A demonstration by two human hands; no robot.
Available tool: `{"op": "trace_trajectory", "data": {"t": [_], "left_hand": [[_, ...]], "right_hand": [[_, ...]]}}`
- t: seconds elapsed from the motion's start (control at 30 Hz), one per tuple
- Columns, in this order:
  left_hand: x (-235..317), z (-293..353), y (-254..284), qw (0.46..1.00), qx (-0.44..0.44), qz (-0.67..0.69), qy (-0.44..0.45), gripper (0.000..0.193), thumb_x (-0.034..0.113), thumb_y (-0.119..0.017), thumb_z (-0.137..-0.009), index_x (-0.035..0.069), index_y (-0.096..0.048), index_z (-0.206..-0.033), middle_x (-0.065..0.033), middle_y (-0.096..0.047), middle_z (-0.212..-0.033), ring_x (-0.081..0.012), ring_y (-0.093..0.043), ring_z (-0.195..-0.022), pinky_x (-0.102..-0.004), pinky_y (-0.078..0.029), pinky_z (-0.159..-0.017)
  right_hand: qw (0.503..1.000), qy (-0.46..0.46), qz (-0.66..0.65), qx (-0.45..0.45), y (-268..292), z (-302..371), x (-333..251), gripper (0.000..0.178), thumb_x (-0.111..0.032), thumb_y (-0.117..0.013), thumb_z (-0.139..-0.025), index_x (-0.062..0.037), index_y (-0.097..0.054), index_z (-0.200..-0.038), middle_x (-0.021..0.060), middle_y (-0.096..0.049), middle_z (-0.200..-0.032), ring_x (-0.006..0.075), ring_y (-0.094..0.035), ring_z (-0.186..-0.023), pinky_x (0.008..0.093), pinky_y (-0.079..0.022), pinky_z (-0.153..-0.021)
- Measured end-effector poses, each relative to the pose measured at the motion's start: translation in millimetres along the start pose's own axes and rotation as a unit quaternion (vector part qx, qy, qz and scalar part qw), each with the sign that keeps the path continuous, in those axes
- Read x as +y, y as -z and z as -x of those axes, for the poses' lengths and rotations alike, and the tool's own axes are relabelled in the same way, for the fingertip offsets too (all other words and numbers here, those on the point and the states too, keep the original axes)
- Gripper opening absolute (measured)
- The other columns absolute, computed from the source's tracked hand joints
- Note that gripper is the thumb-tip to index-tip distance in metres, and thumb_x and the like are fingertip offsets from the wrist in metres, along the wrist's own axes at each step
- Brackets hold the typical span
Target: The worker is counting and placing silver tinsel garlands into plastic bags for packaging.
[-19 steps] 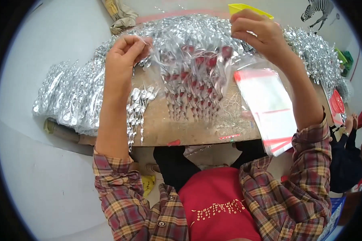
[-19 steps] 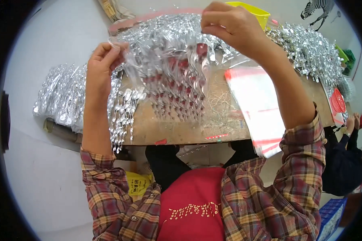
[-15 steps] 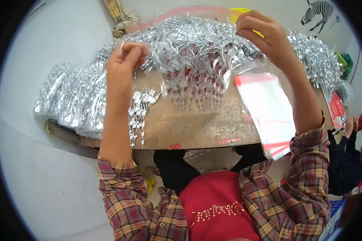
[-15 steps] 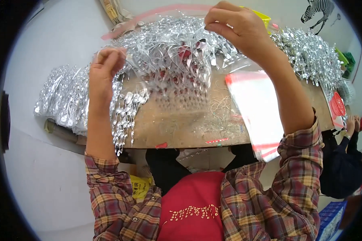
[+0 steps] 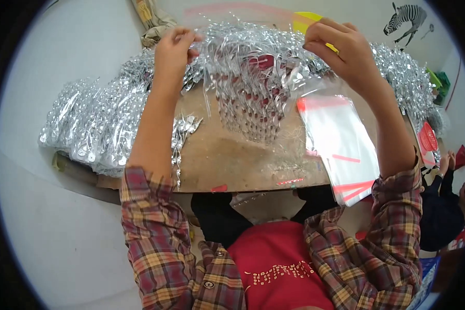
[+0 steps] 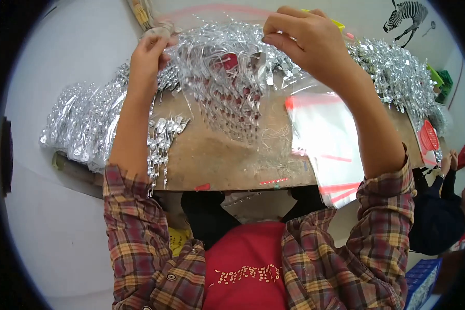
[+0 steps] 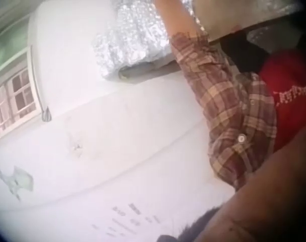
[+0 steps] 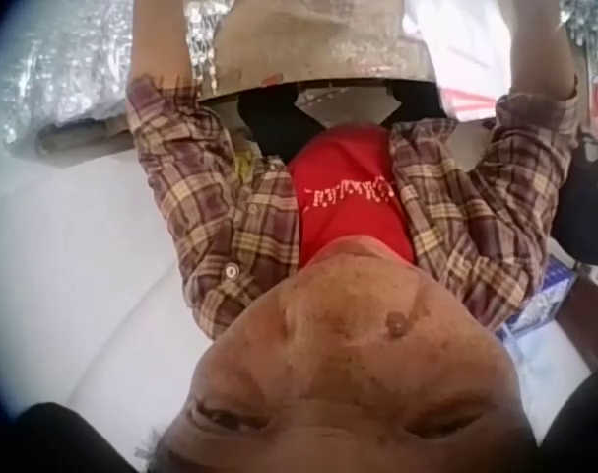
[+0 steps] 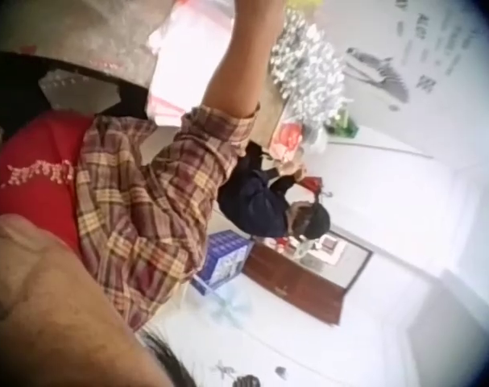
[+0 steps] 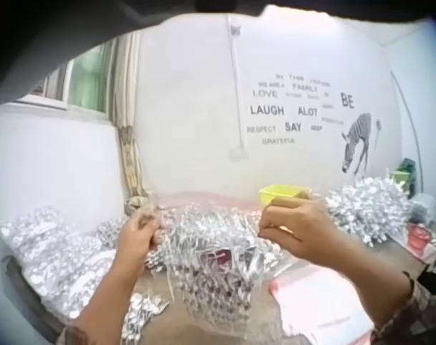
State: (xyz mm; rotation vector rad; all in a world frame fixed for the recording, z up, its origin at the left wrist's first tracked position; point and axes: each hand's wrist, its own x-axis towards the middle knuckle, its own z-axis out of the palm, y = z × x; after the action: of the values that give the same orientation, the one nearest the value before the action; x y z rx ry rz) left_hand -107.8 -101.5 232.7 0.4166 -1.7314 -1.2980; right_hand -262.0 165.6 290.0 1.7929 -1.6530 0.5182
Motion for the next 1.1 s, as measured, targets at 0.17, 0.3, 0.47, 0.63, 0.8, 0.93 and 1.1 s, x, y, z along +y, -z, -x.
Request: {"op": "trace_trajectory", "data": {"t": [0.17, 0.3, 0.47, 0.63, 0.8, 0.93, 1.1], "left_hand": [[-13, -60, -53, 0.985, -0.108, 0.008, -0.137, 0.016, 0.017, -0.061, -0.088, 0.004, -0.062, -0.096, -0.0048, -0.067, -0.087, -0.0103, -0.056, -0.068, -0.0253, -0.046, -0.064], [-21, -8, -164, 0.926, -0.286, -0.186, -0.165, 0.015, 0.018, -0.064, -0.085, 0.006, -0.064, -0.096, -0.0063, -0.067, -0.087, -0.0148, -0.06, -0.074, -0.0308, -0.048, -0.069], [-96, 86, -215, 0.768, -0.508, -0.328, -0.209, 0.011, 0.016, -0.061, -0.08, 0.011, -0.067, -0.087, -0.0133, -0.065, -0.078, -0.0291, -0.064, -0.08, -0.0398, -0.049, -0.069], [-130, 150, -170, 0.799, -0.494, -0.222, -0.26, 0.024, 0.007, -0.06, -0.074, 0.014, -0.068, -0.095, -0.0132, -0.064, -0.092, -0.0317, -0.062, -0.086, -0.0389, -0.049, -0.073], [-93, 203, -70, 0.96, -0.209, -0.183, -0.018, 0.017, 0.015, -0.062, -0.085, 0.003, -0.063, -0.096, -0.0103, -0.064, -0.088, -0.0227, -0.063, -0.081, -0.0348, -0.048, -0.069], [-101, 283, -1, 0.892, -0.266, -0.137, 0.34, 0.032, 0.031, -0.054, -0.093, 0.002, -0.062, -0.085, -0.0051, -0.064, -0.067, -0.0085, -0.056, -0.057, -0.0217, -0.042, -0.052], [-96, 313, -21, 0.85, -0.204, 0.074, 0.48, 0.038, 0.038, -0.053, -0.094, 0.002, -0.065, -0.1, -0.0054, -0.069, -0.083, -0.0079, -0.06, -0.066, -0.0186, -0.045, -0.06]], "right_hand": [[0.96, -0.157, -0.232, -0.029, -4, 44, -40, 0.008, -0.007, -0.064, -0.084, 0.0005, -0.063, -0.085, 0.0062, -0.063, -0.079, 0.0141, -0.061, -0.079, 0.0279, -0.046, -0.071], [0.85, -0.29, -0.43, -0.094, -60, 133, -85, 0.023, -0.01, -0.062, -0.087, -0.0021, -0.062, -0.109, 0.0063, -0.065, -0.092, 0.0141, -0.062, -0.083, 0.0284, -0.048, -0.076], [0.707, -0.351, -0.591, -0.168, -137, 199, -161, 0.054, -0.015, -0.062, -0.089, -0.006, -0.041, -0.138, 0.0121, -0.056, -0.116, 0.0182, -0.061, -0.097, 0.0316, -0.048, -0.085], [0.598, -0.325, -0.68, -0.273, -143, 215, -201, 0.082, -0.019, -0.062, -0.09, -0.0085, -0.006, -0.149, 0.0202, -0.047, -0.134, 0.024, -0.061, -0.102, 0.0339, -0.048, -0.09], [0.651, -0.331, -0.602, -0.323, -106, 244, -179, 0.056, -0.017, -0.06, -0.09, -0.0063, -0.038, -0.14, 0.0109, -0.068, -0.094, 0.0203, -0.066, -0.085, 0.0307, -0.052, -0.077], [0.722, -0.408, -0.529, -0.177, -109, 263, -167, 0.014, -0.011, -0.06, -0.088, -0.0018, -0.065, -0.098, 0.0041, -0.064, -0.081, 0.0107, -0.06, -0.072, 0.0242, -0.048, -0.065], [0.844, -0.299, -0.422, -0.14, -128, 235, -172, 0.011, -0.012, -0.064, -0.084, -0.0038, -0.063, -0.09, 0.0079, -0.06, -0.081, 0.0245, -0.059, -0.074, 0.0326, -0.045, -0.065]]}}
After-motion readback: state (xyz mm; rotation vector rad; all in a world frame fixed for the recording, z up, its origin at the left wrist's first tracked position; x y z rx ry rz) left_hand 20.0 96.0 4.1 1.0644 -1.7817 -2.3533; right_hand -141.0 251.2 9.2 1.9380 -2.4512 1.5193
